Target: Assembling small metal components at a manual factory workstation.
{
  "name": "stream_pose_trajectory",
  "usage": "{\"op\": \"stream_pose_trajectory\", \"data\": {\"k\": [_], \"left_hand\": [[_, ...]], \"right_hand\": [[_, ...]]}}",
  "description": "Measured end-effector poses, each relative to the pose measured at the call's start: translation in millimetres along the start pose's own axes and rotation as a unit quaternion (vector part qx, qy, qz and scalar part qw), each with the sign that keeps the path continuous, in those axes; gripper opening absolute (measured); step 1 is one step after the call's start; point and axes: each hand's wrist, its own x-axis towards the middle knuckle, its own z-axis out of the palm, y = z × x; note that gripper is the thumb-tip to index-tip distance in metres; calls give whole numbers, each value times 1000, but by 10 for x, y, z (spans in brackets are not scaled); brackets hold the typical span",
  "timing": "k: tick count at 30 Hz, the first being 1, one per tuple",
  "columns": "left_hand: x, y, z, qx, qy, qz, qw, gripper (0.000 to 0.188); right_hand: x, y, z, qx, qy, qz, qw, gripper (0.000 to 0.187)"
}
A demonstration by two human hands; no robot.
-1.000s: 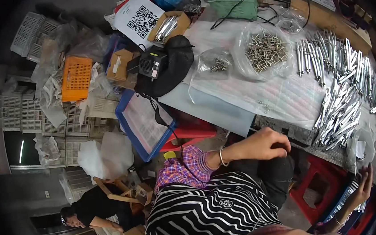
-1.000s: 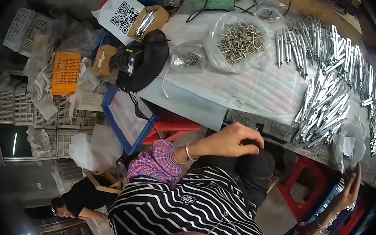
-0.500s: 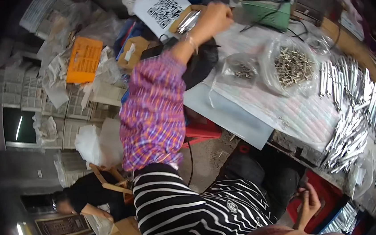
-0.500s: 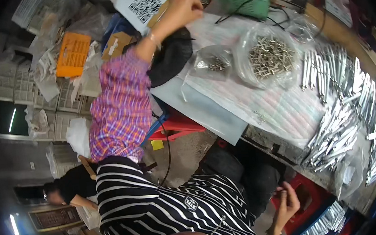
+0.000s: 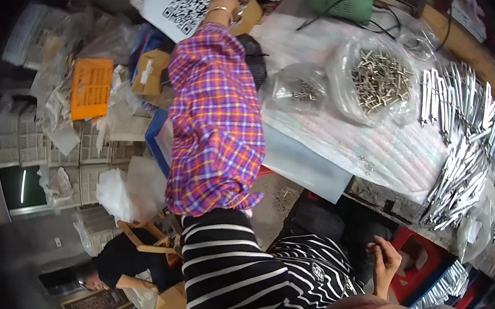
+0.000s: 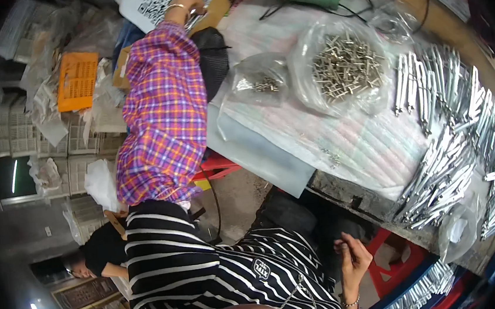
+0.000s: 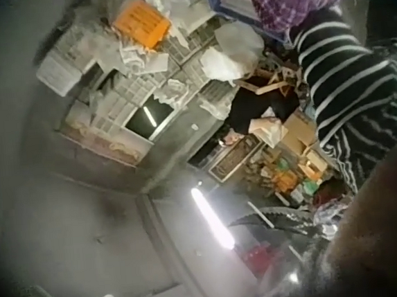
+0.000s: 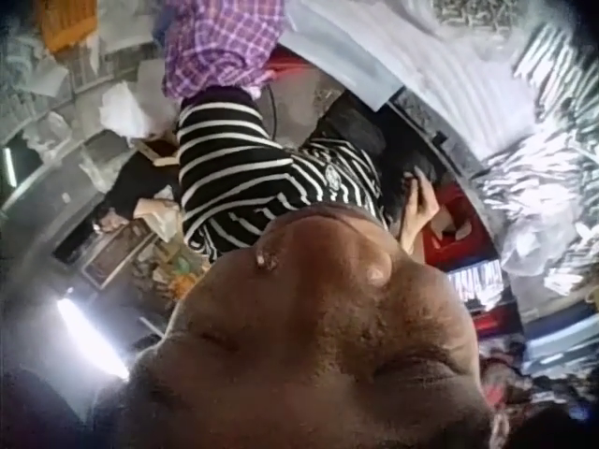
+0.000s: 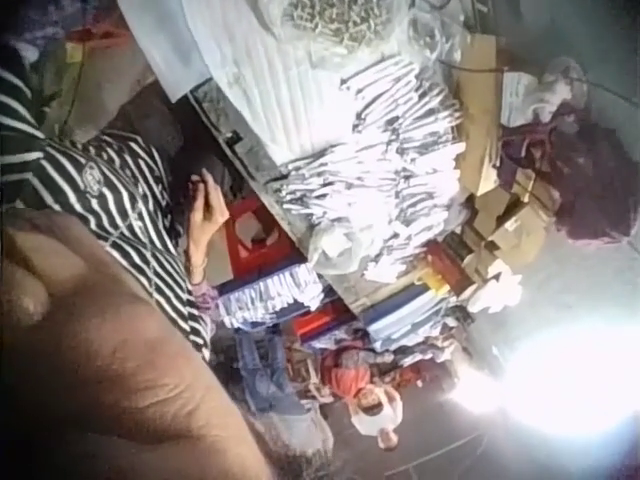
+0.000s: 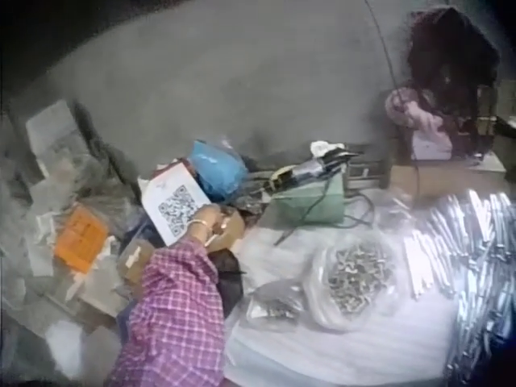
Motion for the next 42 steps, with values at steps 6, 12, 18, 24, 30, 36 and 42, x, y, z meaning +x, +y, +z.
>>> {"op": "stream_pose_trajectory", "data": {"k": [6, 12, 18, 24, 30, 36, 42], "left_hand": [[-183, 39, -218, -12, 17, -38, 999, 43], [-103, 44, -153, -30, 16, -45, 998, 41], [21, -312, -85, 57, 64, 54, 995, 34], [-250, -33, -553, -126, 63, 0, 990, 24], [-593, 74, -907, -380, 24, 65, 922, 27], [-2408, 1319, -981, -657, -183, 268, 681, 23], [-3665, 2252, -285, -712, -389, 293, 506, 18]], "right_hand": [[10, -60, 23, 14, 24, 14, 1000, 18], [-50, -29, 49, 8, 27, 9, 1000, 18], [-16, -38, 88, -3, 21, -3, 1000, 20], [-52, -8, 27, -18, 24, -10, 999, 21], [-73, -59, 43, -18, -4, -29, 999, 23], [123, -299, 99, 3, -43, -89, 995, 31], [271, -623, 270, 230, -83, -57, 968, 37]]}}
